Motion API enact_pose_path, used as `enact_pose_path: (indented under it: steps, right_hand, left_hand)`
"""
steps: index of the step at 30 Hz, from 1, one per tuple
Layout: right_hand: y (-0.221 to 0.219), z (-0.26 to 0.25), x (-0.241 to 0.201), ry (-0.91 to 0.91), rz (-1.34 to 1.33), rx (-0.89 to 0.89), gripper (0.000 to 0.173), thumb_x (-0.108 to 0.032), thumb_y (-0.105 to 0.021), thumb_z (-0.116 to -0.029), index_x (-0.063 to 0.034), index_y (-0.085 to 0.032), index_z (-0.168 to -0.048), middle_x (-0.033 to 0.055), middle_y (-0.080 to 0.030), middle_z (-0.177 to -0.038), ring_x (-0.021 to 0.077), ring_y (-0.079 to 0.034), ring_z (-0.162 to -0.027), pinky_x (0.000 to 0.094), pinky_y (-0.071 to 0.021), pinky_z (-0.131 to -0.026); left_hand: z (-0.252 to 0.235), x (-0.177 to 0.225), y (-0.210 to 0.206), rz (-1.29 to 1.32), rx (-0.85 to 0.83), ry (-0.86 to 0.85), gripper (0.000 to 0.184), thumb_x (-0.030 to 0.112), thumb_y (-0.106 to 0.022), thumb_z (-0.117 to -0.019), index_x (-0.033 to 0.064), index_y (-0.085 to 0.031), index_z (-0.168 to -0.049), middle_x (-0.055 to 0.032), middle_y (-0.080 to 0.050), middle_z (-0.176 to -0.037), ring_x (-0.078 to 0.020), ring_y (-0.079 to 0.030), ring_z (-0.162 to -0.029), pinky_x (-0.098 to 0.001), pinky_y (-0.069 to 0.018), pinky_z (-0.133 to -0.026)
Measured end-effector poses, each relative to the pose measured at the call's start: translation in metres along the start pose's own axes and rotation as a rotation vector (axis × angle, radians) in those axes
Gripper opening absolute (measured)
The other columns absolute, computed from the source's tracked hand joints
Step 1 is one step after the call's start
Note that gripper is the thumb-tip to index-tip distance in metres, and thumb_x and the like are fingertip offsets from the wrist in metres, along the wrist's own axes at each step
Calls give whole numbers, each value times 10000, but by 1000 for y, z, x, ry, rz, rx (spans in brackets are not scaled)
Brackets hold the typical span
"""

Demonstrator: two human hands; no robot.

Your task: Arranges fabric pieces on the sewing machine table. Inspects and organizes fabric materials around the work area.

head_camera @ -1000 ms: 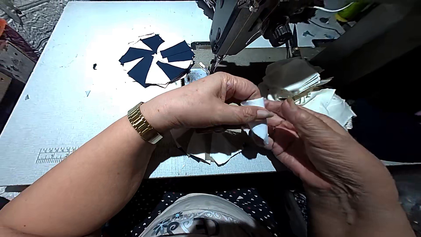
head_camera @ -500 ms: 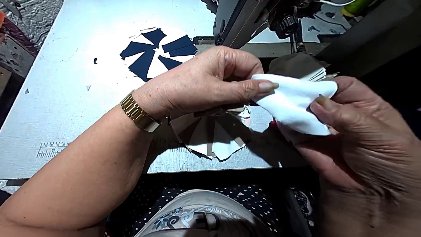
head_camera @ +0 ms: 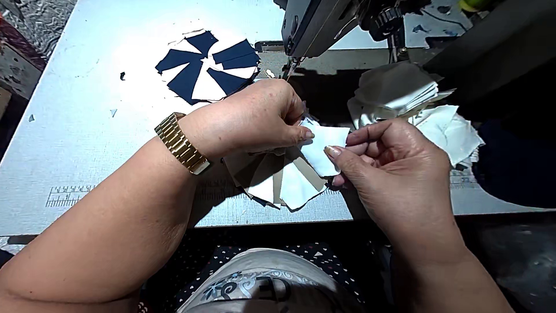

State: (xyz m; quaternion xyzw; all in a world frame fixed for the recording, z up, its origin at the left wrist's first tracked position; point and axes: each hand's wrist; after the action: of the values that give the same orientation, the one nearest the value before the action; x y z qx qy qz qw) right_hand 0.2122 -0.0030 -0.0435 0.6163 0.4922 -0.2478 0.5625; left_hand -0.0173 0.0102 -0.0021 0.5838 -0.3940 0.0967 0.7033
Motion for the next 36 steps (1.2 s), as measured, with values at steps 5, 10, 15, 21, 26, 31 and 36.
enact_pose_path:
  steps: [5, 10, 15, 21, 26, 31, 36]
  right_hand:
    - [-2, -3, 6, 84, 214, -27, 269, -173, -771, -903, -87, -560, -1044, -14, -590, -758, 35, -577, -539, 205, -529, -481]
    - [6, -3, 4, 288, 385, -24, 176, -184, -710, -948, -44, -643, -1029, 48, -598, -881, 76, -558, -682, 217, -488, -602]
    - [12, -4, 8, 458, 524, -197, 294, -223, -630, -987, -28, -740, -1178, 134, -601, -1060, 212, -596, -859, 345, -514, -709]
    - [12, 9, 7, 469, 599, -192, 391, -353, -584, -1004, -29, -759, -1134, 121, -615, -1026, 240, -595, -867, 382, -493, -696]
    - [15, 6, 5, 453, 531, -129, 387, -317, -594, -1011, -41, -725, -1247, 113, -595, -1044, 189, -555, -823, 325, -469, -677]
    - [14, -3, 13, 486, 617, -176, 419, -406, -551, -987, -78, -776, -1117, 121, -586, -1038, 269, -574, -883, 430, -473, -698]
    - [34, -8, 5, 414, 507, -67, 370, -273, -530, -1027, -39, -716, -1246, 170, -618, -1131, 256, -613, -926, 430, -529, -764]
  left_hand:
    - [0, 5, -5, -174, -17, 133, 303, 356, -698, -977, 136, -678, -770, 46, -590, -641, -51, -544, -578, -269, -450, -556]
    - [2, 6, 0, -222, 64, 141, 288, 394, -738, -937, 150, -679, -794, 53, -585, -666, -61, -539, -610, -287, -445, -588]
    - [2, 5, -1, -254, 73, 125, 260, 376, -761, -920, 150, -687, -815, 49, -607, -693, -69, -558, -627, -301, -467, -601]
    - [2, 7, 0, -270, 53, 158, 230, 371, -752, -929, 153, -705, -875, 45, -632, -742, -89, -584, -680, -341, -489, -655]
    - [0, 3, -2, 492, 117, 10, 302, 242, -574, -1058, 62, -637, -824, 15, -584, -663, -23, -545, -576, -174, -439, -525]
    - [3, 16, -6, 1083, 67, 173, 214, 130, -415, -1085, 53, -601, -1157, -25, -624, -853, -73, -621, -704, -217, -555, -646]
    - [3, 16, -7, 1153, -6, 201, 431, -7, -421, -1034, 66, -458, -1457, -128, -649, -1082, -161, -681, -905, -306, -587, -804]
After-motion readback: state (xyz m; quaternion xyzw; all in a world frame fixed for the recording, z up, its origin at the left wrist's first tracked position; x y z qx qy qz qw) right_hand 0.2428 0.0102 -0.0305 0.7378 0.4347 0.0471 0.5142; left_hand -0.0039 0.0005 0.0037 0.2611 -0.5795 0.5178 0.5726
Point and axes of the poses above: each hand's wrist, its own z-axis away from the middle knuckle, its own y-axis out of the back of the hand, x = y × z
